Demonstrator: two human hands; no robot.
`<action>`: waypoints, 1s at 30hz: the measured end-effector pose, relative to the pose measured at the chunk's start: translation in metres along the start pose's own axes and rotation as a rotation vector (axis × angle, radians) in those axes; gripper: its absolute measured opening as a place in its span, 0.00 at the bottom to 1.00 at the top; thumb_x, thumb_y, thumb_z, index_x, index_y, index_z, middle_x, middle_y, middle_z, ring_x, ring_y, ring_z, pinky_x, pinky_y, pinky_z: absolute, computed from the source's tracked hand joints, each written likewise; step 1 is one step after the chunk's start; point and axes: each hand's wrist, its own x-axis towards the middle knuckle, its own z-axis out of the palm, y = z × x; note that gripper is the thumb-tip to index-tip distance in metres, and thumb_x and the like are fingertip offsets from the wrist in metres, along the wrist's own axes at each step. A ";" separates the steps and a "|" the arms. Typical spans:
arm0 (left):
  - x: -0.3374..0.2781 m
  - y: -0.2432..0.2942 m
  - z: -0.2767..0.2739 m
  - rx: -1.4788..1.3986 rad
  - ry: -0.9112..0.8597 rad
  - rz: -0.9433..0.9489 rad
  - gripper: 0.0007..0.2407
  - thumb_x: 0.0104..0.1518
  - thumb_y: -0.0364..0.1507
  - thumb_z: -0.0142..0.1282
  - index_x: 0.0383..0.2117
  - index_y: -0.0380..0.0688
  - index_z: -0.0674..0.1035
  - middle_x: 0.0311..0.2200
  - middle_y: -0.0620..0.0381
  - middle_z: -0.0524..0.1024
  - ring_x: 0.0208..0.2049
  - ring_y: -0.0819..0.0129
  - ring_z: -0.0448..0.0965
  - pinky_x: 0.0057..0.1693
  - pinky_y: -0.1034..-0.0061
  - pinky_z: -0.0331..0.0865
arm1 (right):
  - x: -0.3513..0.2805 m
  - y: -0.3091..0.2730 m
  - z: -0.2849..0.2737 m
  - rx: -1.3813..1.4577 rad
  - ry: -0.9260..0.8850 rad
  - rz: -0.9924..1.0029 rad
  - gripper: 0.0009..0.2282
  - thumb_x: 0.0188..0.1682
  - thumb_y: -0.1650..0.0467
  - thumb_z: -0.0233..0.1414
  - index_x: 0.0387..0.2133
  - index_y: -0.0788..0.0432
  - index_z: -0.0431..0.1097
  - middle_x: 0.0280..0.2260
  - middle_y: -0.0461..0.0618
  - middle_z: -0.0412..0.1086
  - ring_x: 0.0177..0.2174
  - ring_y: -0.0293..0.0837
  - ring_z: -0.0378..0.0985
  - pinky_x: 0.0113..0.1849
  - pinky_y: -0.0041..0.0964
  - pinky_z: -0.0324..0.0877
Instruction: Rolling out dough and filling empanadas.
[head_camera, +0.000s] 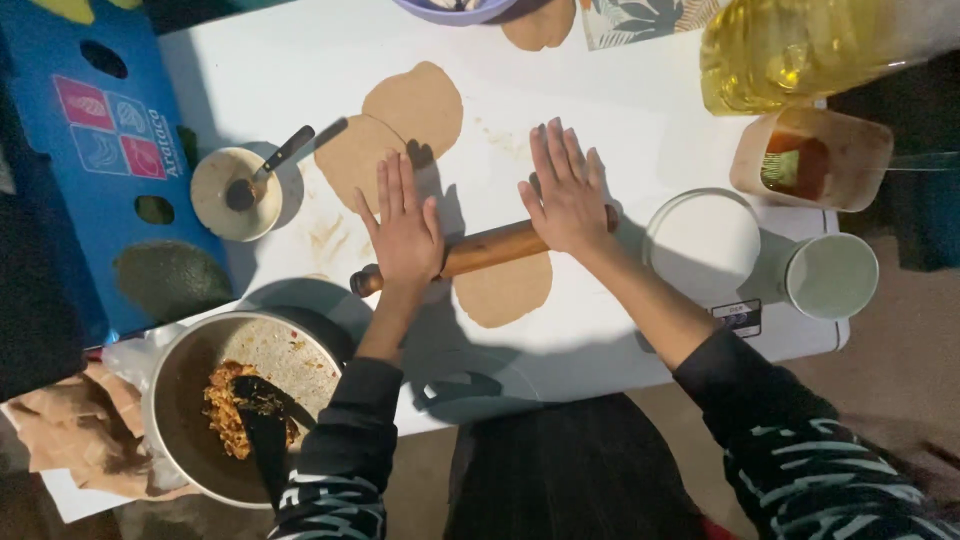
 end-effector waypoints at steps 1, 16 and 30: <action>-0.016 0.004 0.001 -0.001 0.003 0.006 0.27 0.71 0.37 0.35 0.74 0.40 0.51 0.76 0.52 0.48 0.77 0.57 0.45 0.76 0.45 0.29 | -0.020 -0.002 -0.001 -0.003 0.005 0.003 0.30 0.59 0.59 0.42 0.73 0.60 0.47 0.72 0.62 0.43 0.70 0.61 0.44 0.65 0.65 0.40; -0.059 0.012 0.007 0.089 0.032 0.006 0.29 0.67 0.42 0.38 0.73 0.42 0.53 0.75 0.51 0.49 0.76 0.53 0.44 0.74 0.42 0.28 | -0.066 -0.002 -0.003 -0.098 0.043 -0.093 0.36 0.56 0.52 0.44 0.73 0.60 0.45 0.72 0.60 0.42 0.70 0.63 0.42 0.65 0.68 0.38; -0.090 0.020 0.013 0.073 0.022 0.051 0.25 0.66 0.35 0.37 0.70 0.42 0.61 0.72 0.50 0.57 0.73 0.52 0.52 0.74 0.50 0.39 | -0.095 -0.004 -0.005 -0.012 0.055 -0.124 0.32 0.57 0.56 0.43 0.71 0.62 0.49 0.71 0.64 0.44 0.69 0.66 0.42 0.65 0.67 0.36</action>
